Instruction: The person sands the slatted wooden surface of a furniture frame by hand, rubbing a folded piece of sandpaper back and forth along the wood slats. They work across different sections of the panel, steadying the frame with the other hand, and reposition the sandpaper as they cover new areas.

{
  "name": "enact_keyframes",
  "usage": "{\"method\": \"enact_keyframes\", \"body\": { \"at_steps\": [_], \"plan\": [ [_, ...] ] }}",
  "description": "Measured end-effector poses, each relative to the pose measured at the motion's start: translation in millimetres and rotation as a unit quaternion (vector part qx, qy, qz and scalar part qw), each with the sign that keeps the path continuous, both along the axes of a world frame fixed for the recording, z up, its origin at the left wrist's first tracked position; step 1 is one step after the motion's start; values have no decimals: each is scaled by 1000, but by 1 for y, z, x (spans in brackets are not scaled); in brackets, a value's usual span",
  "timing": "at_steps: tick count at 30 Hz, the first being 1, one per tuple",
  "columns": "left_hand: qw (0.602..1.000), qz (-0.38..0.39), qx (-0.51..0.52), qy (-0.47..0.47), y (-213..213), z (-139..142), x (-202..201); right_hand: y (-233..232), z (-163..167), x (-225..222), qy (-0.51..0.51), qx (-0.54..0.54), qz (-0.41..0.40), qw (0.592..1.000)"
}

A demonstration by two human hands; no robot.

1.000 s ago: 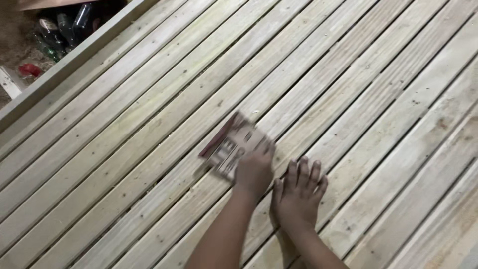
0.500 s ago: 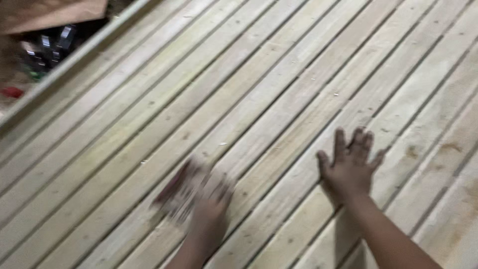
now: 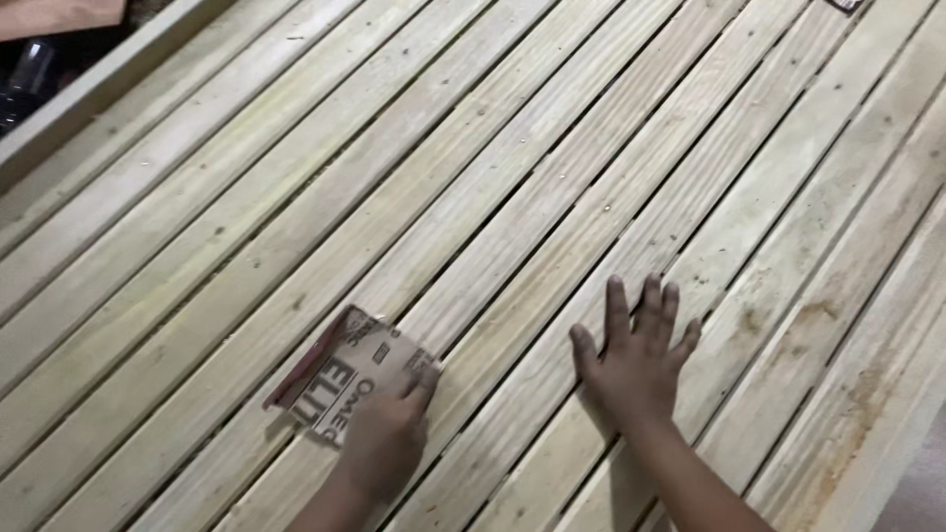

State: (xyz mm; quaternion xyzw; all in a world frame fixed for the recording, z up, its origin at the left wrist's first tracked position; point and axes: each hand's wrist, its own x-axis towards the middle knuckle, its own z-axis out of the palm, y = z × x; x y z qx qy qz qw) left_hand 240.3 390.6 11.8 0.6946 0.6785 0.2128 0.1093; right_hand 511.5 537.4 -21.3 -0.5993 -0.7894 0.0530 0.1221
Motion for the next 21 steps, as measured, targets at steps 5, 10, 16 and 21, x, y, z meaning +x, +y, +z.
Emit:
{"method": "enact_keyframes", "body": {
  "at_steps": [5, 10, 16, 21],
  "plan": [
    [999, 14, 35, -34, 114, -22, 48, 2, 1, 2, -5, -1, -7, 1000],
    [988, 32, 63, -140, 162, -13, 68, 2, -1, 1, -15, -12, -19, 1000],
    [991, -3, 56, -121, 63, 12, 23, 2, -2, -2, 14, -2, -18, 1000],
    [995, 39, -18, -85, 52, 2, 17, 5, -6, -2, -20, -41, -29, 999]
  ]
}}
